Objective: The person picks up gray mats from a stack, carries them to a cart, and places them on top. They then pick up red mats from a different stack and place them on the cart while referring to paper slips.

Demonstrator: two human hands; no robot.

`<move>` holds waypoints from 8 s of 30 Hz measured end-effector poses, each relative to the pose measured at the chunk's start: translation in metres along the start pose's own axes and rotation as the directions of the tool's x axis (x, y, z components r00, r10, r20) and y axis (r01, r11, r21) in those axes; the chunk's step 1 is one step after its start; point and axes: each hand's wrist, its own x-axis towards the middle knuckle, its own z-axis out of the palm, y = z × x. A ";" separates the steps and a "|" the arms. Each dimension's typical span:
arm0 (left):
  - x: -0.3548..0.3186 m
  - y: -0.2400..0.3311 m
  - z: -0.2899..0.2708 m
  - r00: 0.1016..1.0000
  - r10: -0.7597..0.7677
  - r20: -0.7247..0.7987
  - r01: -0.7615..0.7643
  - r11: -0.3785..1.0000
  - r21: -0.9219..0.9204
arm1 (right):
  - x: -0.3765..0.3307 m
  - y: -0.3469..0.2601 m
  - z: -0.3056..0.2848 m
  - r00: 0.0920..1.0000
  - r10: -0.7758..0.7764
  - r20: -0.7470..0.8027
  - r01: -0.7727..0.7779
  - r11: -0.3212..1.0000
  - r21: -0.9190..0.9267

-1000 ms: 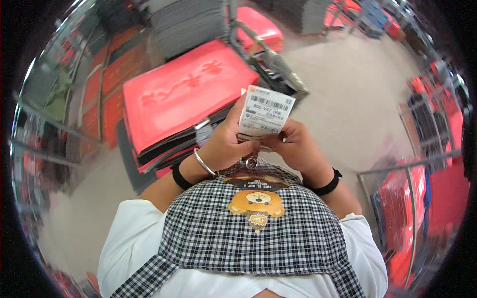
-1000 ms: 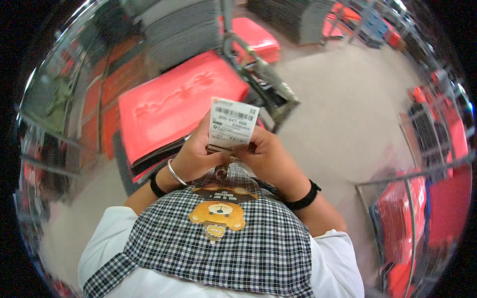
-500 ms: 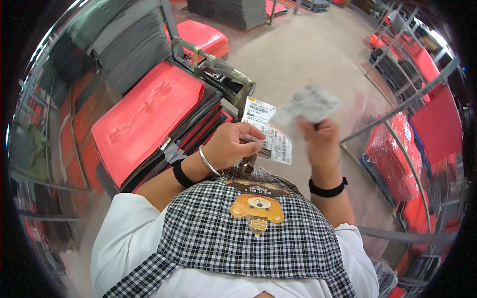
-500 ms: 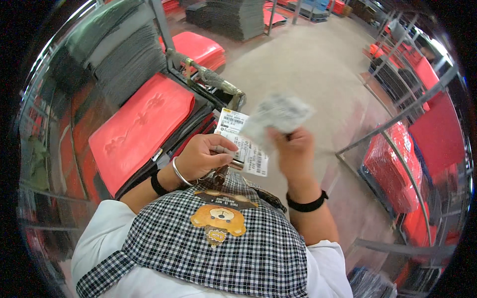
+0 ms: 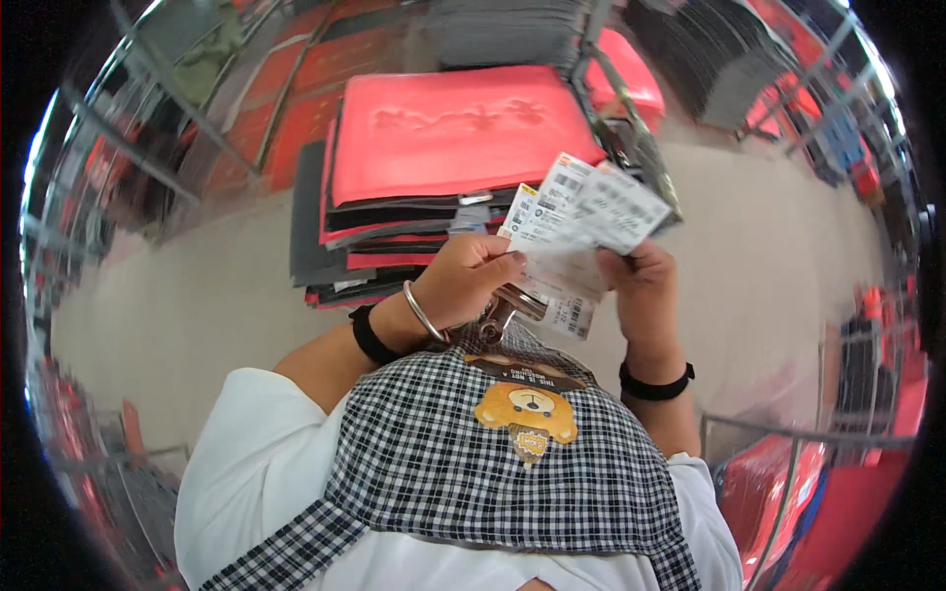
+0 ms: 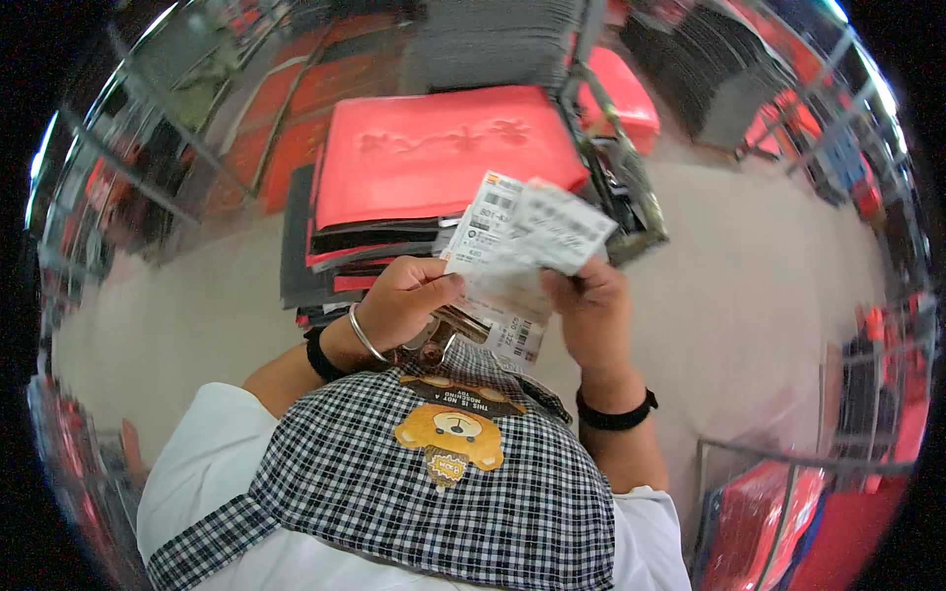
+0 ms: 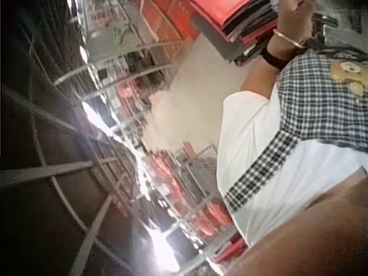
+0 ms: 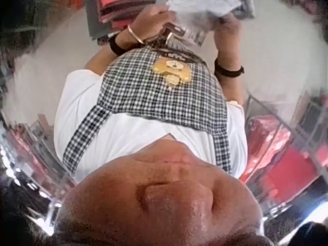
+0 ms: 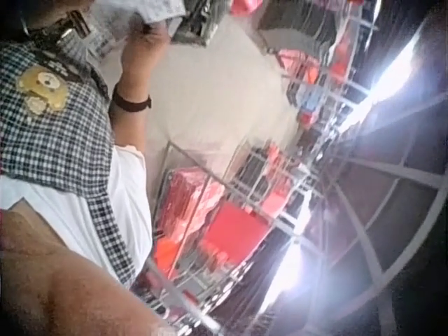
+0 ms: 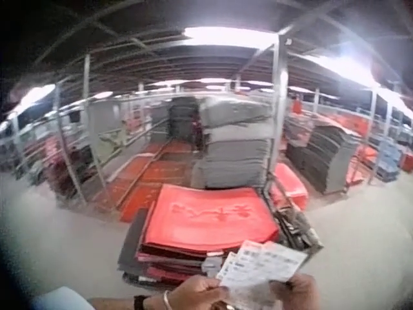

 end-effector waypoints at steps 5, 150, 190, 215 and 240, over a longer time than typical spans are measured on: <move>-0.005 0.011 0.006 0.987 0.045 -0.151 -0.070 0.984 -0.164 | -0.007 -0.016 -0.026 0.965 -0.029 -0.260 0.069 0.987 0.146; -0.159 -0.208 -0.137 0.560 -0.458 -0.691 0.698 -0.189 0.691 | -0.047 0.271 -0.257 0.495 0.806 -0.324 -0.789 0.573 0.223; 0.043 -0.261 -0.024 -0.162 -0.771 -0.616 0.862 -0.414 0.291 | 0.383 0.792 -0.420 0.353 0.639 -0.684 -0.891 0.452 -0.037; -0.125 -0.178 0.123 0.151 -0.718 -0.679 0.936 -0.117 0.332 | 0.302 0.184 -0.321 0.938 0.330 0.102 -0.169 0.695 -0.699; -0.839 -0.235 0.408 -0.108 -0.505 -0.856 0.884 0.346 -0.315 | -0.350 -0.229 0.117 0.943 -0.266 -0.200 0.281 0.958 0.048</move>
